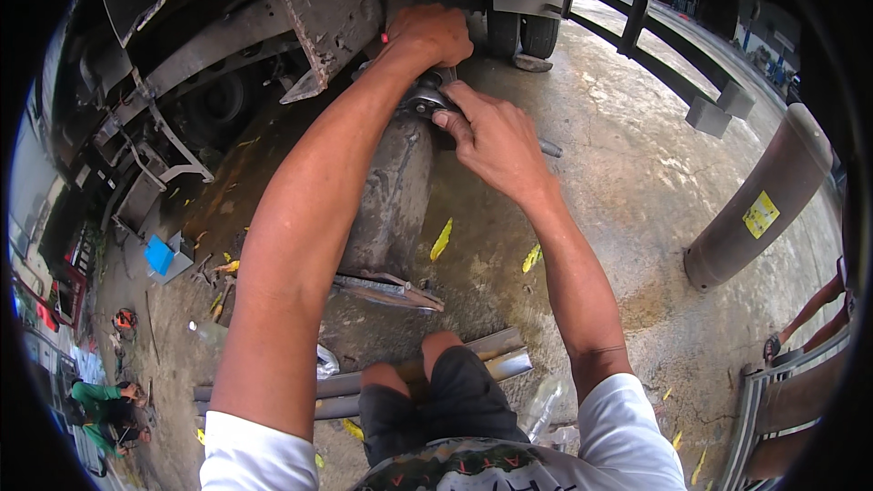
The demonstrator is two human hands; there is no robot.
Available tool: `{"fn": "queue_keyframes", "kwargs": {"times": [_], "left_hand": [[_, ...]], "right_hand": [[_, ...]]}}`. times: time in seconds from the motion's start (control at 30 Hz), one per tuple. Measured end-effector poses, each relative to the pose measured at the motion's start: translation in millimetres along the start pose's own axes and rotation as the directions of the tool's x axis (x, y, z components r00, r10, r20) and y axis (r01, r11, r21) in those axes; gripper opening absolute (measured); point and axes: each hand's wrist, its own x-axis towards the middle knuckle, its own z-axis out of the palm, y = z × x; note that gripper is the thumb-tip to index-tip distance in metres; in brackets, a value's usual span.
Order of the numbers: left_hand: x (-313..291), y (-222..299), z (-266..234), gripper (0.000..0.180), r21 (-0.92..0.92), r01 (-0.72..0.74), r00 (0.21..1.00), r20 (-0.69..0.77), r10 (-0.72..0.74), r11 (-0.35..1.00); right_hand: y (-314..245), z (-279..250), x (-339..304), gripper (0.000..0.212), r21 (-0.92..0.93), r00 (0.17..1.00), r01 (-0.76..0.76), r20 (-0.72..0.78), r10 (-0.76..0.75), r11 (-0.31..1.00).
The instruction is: The person works under a raised vehicle, using a hammer and wrench to adjust and tighten bolts on a metal suspension bracket. They insert bolts and tighten them with a wrench, focusing on securing the bracket to the vehicle frame.
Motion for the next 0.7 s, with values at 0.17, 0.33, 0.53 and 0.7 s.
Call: {"fn": "queue_keyframes", "kwargs": {"times": [0.17, 0.33, 0.53, 0.7], "left_hand": [[1.3, 4.9, 0.2, 0.039, -0.013, -0.033, 0.999, -0.013, 0.033, 0.999], [-2.6, -0.1, 2.1, 0.038, -0.002, 0.023, 1.000, 0.010, -0.023, 1.000], [-2.0, -2.9, 0.6, 0.041, 0.018, 0.001, 0.999, 0.032, -0.002, 1.000], [0.7, 7.9, -2.6, 0.042, 0.005, -0.020, 1.000, -0.002, 0.020, 1.000]], "right_hand": [[13.1, 46.2, -11.7, 0.027, 0.482, 0.985, -0.131, -0.038, 0.170, 0.866], [-17.4, -19.8, 17.6, 0.024, -0.175, 0.986, 0.034, 0.168, -0.004, 0.984], [-24.0, -28.0, 26.5, 0.024, -0.220, 0.978, 0.050, 0.209, -0.003, 0.974], [17.2, 50.2, -6.0, 0.025, 0.436, 0.990, -0.074, -0.080, 0.120, 0.897]]}}
